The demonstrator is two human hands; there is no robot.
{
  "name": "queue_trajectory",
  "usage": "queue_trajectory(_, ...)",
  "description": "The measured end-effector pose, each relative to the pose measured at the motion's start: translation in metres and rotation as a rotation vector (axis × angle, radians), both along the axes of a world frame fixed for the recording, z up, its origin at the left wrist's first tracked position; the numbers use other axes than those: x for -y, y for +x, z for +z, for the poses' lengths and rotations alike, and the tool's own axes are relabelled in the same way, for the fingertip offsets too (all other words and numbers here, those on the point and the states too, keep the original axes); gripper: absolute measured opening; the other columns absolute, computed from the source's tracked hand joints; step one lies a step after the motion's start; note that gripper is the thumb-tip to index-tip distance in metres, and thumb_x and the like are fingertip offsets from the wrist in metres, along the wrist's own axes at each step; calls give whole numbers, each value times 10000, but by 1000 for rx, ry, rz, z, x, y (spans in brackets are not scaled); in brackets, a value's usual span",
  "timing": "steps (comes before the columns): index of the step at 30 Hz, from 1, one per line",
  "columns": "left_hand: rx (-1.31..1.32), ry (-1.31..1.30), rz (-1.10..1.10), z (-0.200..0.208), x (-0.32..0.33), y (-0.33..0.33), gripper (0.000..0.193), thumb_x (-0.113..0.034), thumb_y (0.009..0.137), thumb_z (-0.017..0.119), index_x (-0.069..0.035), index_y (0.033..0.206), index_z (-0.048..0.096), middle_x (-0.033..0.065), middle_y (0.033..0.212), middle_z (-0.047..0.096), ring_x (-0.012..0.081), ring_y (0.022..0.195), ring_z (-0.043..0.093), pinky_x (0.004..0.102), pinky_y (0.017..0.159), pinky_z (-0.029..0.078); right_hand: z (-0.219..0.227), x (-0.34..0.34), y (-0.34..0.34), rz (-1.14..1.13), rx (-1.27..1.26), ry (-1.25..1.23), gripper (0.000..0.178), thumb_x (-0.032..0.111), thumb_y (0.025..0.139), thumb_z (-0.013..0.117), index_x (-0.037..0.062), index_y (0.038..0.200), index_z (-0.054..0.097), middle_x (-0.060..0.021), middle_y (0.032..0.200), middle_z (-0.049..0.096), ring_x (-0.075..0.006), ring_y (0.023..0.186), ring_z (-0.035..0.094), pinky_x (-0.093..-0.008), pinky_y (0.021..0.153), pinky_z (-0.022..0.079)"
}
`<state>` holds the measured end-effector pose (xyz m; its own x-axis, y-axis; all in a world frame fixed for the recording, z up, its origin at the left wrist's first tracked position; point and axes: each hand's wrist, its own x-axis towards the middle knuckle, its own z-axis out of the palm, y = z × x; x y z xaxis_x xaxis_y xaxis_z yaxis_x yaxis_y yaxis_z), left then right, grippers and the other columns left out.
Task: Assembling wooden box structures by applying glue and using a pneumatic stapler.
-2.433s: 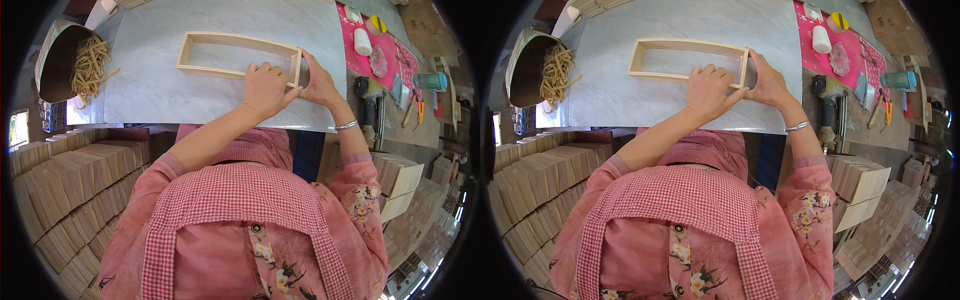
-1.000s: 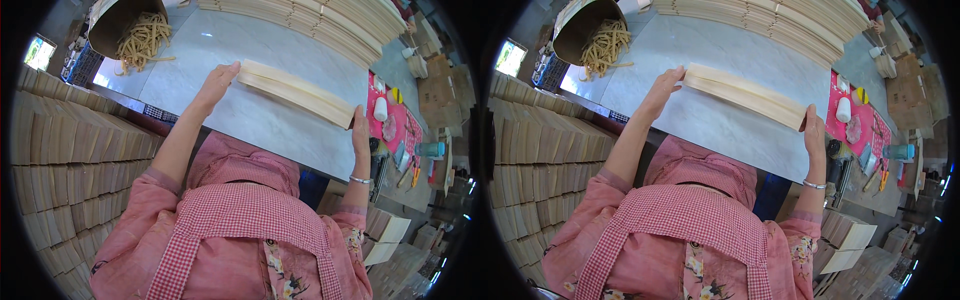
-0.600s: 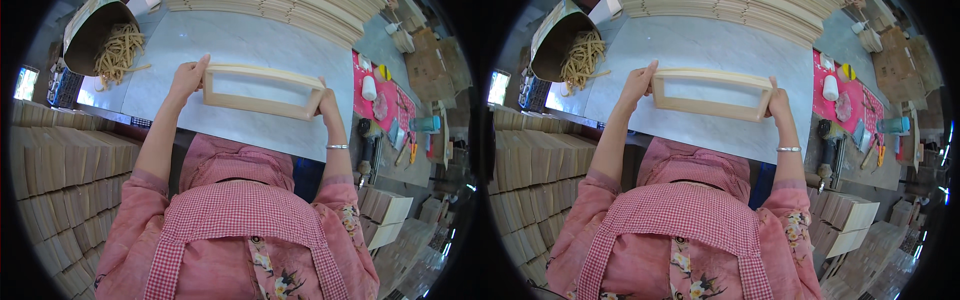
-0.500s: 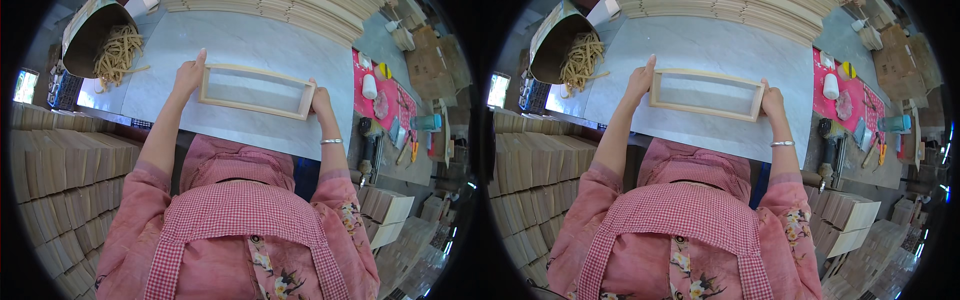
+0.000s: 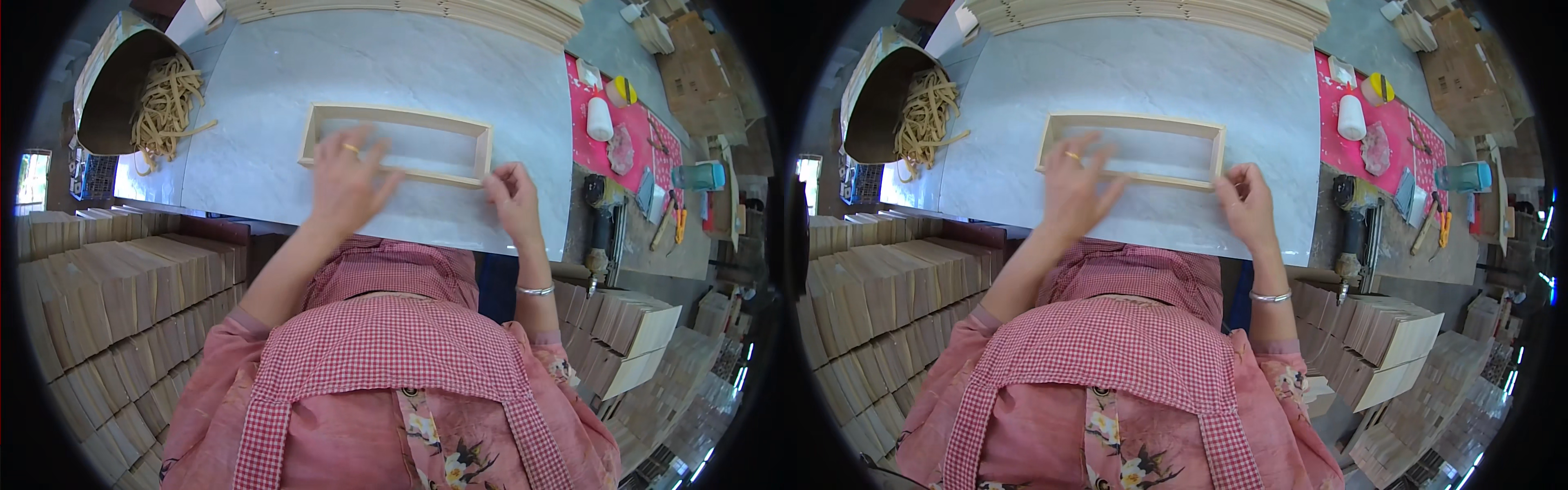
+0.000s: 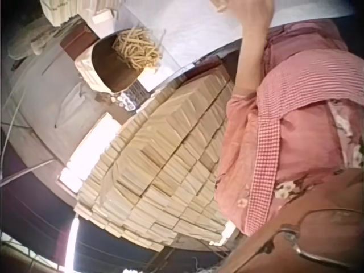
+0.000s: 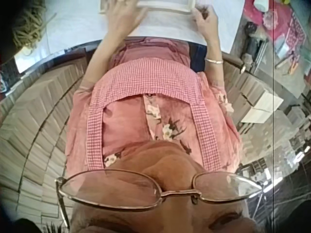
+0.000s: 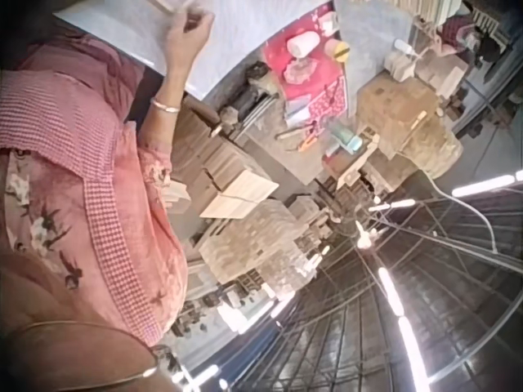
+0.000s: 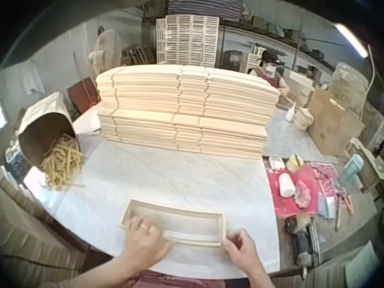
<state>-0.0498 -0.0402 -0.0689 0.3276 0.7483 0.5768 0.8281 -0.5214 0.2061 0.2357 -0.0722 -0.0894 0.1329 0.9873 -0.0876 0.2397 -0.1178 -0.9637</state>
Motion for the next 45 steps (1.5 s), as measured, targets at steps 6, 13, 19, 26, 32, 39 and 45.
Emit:
queue_trajectory(6, -69, -271, -389, -2, 14, 62, 668, -310, 849, 752, -117, 1452, 541, 143, 1577, 425, 390, 1457, 359, 537, 1156, 321, -2, 3, -7, 18, -157, -61, 112, 31, 930, 648, 49, 1009, 572, -20, 815, 574, -102, 675, 552, -238, 604, 481)
queue_trajectory(13, -156, -375, -466, 3, 14, 88, 843, -299, 839, 748, -103, 1576, 388, 100, 1674, 328, 347, 1552, 264, 560, 1199, 265, -2, -2, -17, 2, -216, -1, 124, 26, 922, 649, 39, 1017, 570, -45, 840, 601, -125, 676, 578, -243, 603, 491)
queue_trajectory(19, -210, -406, -461, 13, 14, 94, 880, -281, 826, 754, -100, 1592, 360, 95, 1673, 333, 337, 1549, 279, 565, 1193, 273, 0, 7, -13, 7, -190, 50, 123, 19, 941, 623, 41, 1054, 579, -56, 870, 629, -133, 696, 612, -245, 629, 508)
queue_trajectory(26, -144, -315, -336, 4, 13, 60, 795, -234, 803, 790, -99, 1519, 472, 197, 1589, 419, 369, 1477, 396, 550, 1185, 288, -17, 10, -23, -84, 63, 138, 135, 141, 942, 649, 55, 1024, 584, -48, 785, 628, -167, 623, 540, -313, 598, 452)
queue_trajectory(32, -238, -253, -40, -26, -2, -27, 469, -255, 850, 772, -60, 1259, 652, 123, 1190, 666, 302, 1101, 600, 490, 1089, 377, -9, 6, -17, -110, 82, 127, 158, 170, 926, 659, 65, 1018, 586, -56, 815, 621, -203, 693, 564, -335, 655, 462)
queue_trajectory(39, -14, -487, -45, 64, -26, -34, 315, -267, 900, 738, -13, 1080, 689, 116, 985, 692, 281, 874, 626, 378, 873, 480, -20, -80, 80, -388, 617, 596, 398, 185, 869, 694, 26, 1216, 583, -144, 1160, 611, -308, 1046, 603, -403, 933, 495)
queue_trajectory(45, -173, -1237, -91, 87, -98, -38, 295, -261, 928, 704, 15, 1031, 679, 131, 954, 691, 285, 801, 626, 330, 753, 500, 26, -128, 176, -618, 1037, 103, 466, 309, 861, 748, 15, 1185, 586, -222, 1171, 613, -403, 1089, 602, -477, 950, 505)
